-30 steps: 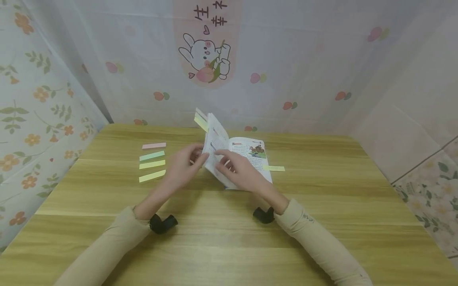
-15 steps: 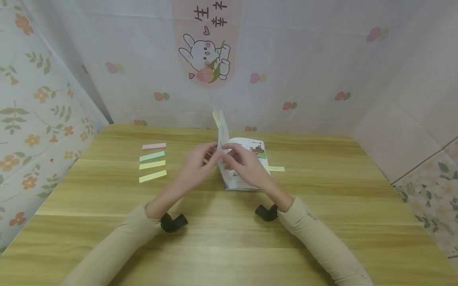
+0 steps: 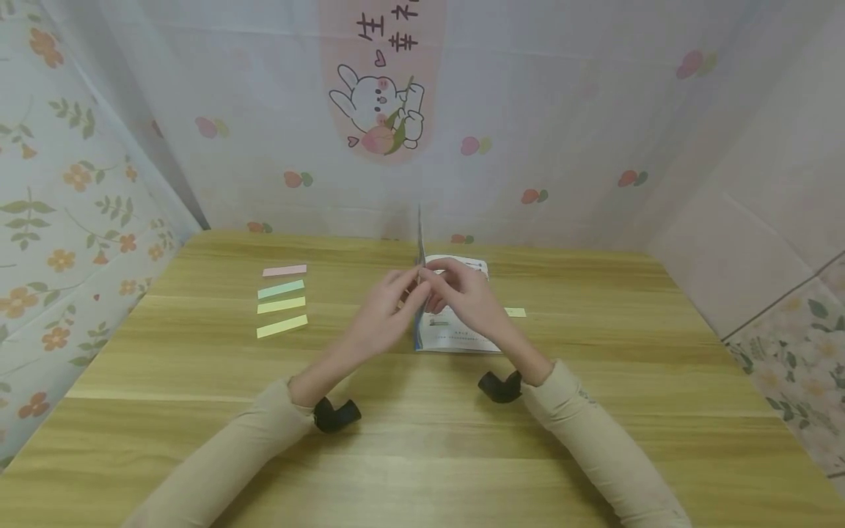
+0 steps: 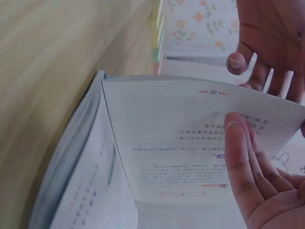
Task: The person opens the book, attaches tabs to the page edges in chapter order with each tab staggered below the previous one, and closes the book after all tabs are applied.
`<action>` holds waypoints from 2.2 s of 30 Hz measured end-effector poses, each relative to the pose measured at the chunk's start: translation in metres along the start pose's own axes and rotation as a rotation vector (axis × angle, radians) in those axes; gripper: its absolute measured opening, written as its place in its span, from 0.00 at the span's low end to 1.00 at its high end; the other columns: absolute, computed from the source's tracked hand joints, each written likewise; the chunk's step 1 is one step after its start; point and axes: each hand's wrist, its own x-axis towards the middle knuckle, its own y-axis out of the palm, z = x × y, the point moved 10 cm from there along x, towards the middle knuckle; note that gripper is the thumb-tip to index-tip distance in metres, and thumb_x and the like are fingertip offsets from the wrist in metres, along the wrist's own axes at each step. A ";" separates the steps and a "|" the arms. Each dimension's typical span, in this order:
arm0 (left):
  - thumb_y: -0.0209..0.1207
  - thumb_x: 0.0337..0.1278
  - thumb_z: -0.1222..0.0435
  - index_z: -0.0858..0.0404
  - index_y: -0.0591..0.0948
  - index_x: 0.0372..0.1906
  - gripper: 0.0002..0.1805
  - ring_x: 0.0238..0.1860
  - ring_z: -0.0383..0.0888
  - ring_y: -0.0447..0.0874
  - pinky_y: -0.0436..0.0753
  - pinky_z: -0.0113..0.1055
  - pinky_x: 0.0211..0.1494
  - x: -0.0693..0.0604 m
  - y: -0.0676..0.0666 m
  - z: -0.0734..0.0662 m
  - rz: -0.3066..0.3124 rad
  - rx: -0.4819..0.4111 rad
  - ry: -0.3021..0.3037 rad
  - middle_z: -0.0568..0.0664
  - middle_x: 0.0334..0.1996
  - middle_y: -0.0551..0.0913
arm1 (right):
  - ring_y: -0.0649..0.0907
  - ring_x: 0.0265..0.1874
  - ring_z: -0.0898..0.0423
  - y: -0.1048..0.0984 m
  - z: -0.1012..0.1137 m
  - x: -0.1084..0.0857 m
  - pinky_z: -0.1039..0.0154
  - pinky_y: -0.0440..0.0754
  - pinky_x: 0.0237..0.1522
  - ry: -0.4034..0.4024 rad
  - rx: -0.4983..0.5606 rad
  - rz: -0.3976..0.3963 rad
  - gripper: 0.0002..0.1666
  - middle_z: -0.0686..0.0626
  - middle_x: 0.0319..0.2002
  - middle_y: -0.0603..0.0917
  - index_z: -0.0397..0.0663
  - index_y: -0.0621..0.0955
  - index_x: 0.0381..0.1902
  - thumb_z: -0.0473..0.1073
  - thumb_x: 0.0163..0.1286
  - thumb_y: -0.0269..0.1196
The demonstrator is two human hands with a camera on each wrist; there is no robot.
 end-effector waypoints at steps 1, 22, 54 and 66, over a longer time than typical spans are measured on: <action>0.47 0.80 0.58 0.72 0.70 0.71 0.26 0.47 0.50 0.78 0.80 0.42 0.45 0.000 0.002 -0.001 0.007 0.000 0.005 0.58 0.49 0.78 | 0.86 0.29 0.34 -0.002 0.000 0.000 0.38 0.84 0.39 0.005 -0.007 0.004 0.22 0.44 0.29 0.88 0.38 0.78 0.59 0.50 0.79 0.55; 0.45 0.79 0.50 0.62 0.54 0.80 0.36 0.47 0.54 0.79 0.82 0.47 0.41 0.002 0.037 0.027 0.230 0.285 -0.162 0.66 0.56 0.78 | 0.88 0.25 0.46 -0.038 0.000 -0.019 0.62 0.81 0.25 0.000 -0.224 -0.010 0.23 0.39 0.39 0.89 0.31 0.77 0.63 0.39 0.77 0.53; 0.41 0.76 0.40 0.66 0.46 0.81 0.45 0.75 0.71 0.51 0.58 0.61 0.74 -0.002 0.080 0.051 0.495 0.414 -0.291 0.77 0.73 0.54 | 0.74 0.16 0.58 -0.062 -0.020 -0.041 0.68 0.71 0.17 0.101 -0.535 0.001 0.29 0.48 0.21 0.83 0.31 0.73 0.68 0.39 0.74 0.63; 0.45 0.74 0.39 0.65 0.47 0.81 0.47 0.76 0.68 0.48 0.57 0.58 0.75 0.002 0.086 0.052 0.502 0.453 -0.316 0.76 0.75 0.51 | 0.64 0.12 0.61 -0.055 -0.049 -0.053 0.68 0.61 0.16 0.186 -0.622 0.149 0.31 0.54 0.14 0.71 0.32 0.70 0.70 0.43 0.76 0.61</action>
